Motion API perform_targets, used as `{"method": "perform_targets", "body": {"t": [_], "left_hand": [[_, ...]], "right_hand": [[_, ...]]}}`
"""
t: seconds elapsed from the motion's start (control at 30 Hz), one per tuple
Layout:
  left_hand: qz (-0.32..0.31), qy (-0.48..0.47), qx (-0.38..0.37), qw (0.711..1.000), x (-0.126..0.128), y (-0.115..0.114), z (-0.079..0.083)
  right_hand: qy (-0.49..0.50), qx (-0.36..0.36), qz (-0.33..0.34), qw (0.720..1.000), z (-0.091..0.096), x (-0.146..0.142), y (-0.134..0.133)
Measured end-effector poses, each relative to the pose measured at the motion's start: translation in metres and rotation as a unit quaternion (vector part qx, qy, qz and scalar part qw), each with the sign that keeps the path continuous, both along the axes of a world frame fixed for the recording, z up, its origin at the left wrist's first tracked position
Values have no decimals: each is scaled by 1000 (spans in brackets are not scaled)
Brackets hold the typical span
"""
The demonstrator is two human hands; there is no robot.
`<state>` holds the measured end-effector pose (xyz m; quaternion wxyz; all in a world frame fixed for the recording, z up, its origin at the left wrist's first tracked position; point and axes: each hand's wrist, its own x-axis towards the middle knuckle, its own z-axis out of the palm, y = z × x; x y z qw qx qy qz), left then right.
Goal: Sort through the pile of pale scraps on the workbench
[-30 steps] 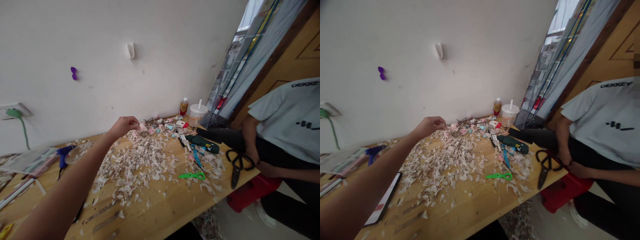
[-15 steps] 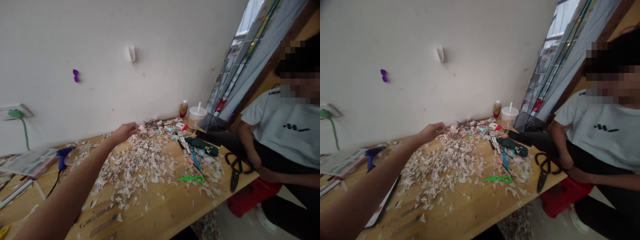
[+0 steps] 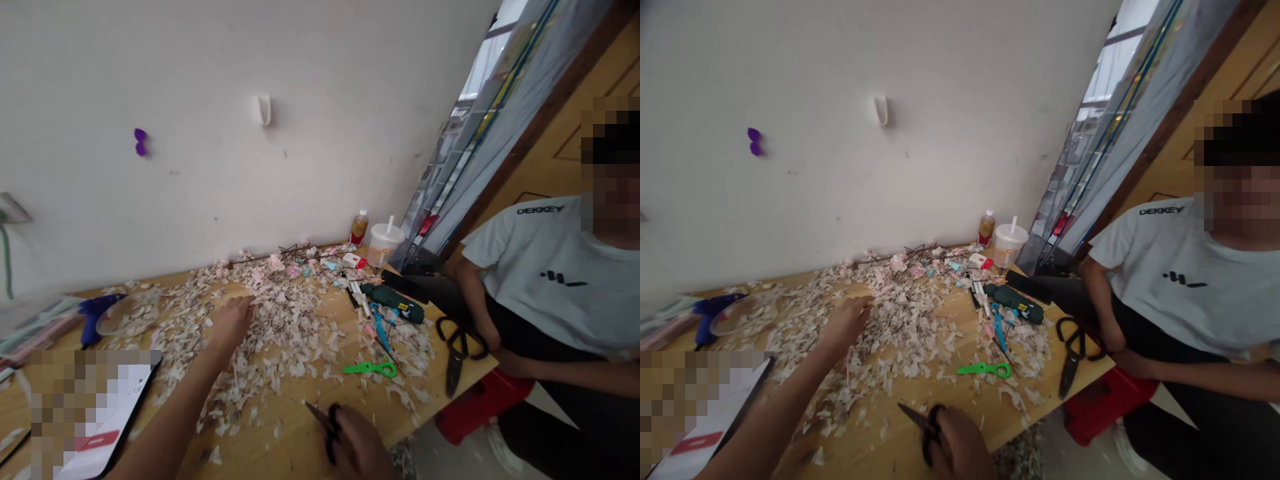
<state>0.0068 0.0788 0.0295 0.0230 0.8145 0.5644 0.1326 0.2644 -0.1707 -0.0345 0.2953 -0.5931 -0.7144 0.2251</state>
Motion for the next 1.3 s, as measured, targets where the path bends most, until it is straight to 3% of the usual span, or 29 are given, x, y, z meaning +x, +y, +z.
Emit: {"method": "perform_targets", "body": {"t": [0.17, 0.3, 0.5, 0.7, 0.9, 1.03, 1.13, 1.17, 1.23, 1.3], "left_hand": [[-33, 18, -20, 999, 2, -14, 1], [-47, -13, 35, 998, 23, -18, -5], [-2, -66, -32, 997, 61, 6, -11], [-4, -189, -57, 980, 59, 33, 3], [6, -376, -96, 922, 30, 29, 17], [22, -485, -121, 866, 17, 10, 11], [61, -572, -151, 804, 12, -6, 4], [74, -579, -156, 797, 11, -10, 2], [90, -536, -142, 827, 9, -15, 2], [82, -440, -93, 889, 9, -15, 5]], "right_hand": [[115, 91, -131, 980, -21, -5, 33], [159, 96, -158, 970, -34, 0, 31], [141, 154, -226, 951, -50, -1, 32], [11, 169, -188, 967, -48, -3, 33], [24, 150, -151, 977, -24, -5, 32], [67, 158, -190, 967, -31, -10, 32], [64, 168, -183, 967, -38, -8, 33], [57, 167, -173, 969, -39, -6, 33], [41, 157, -167, 972, -37, -3, 32], [30, 140, -170, 975, -34, -2, 32]]}}
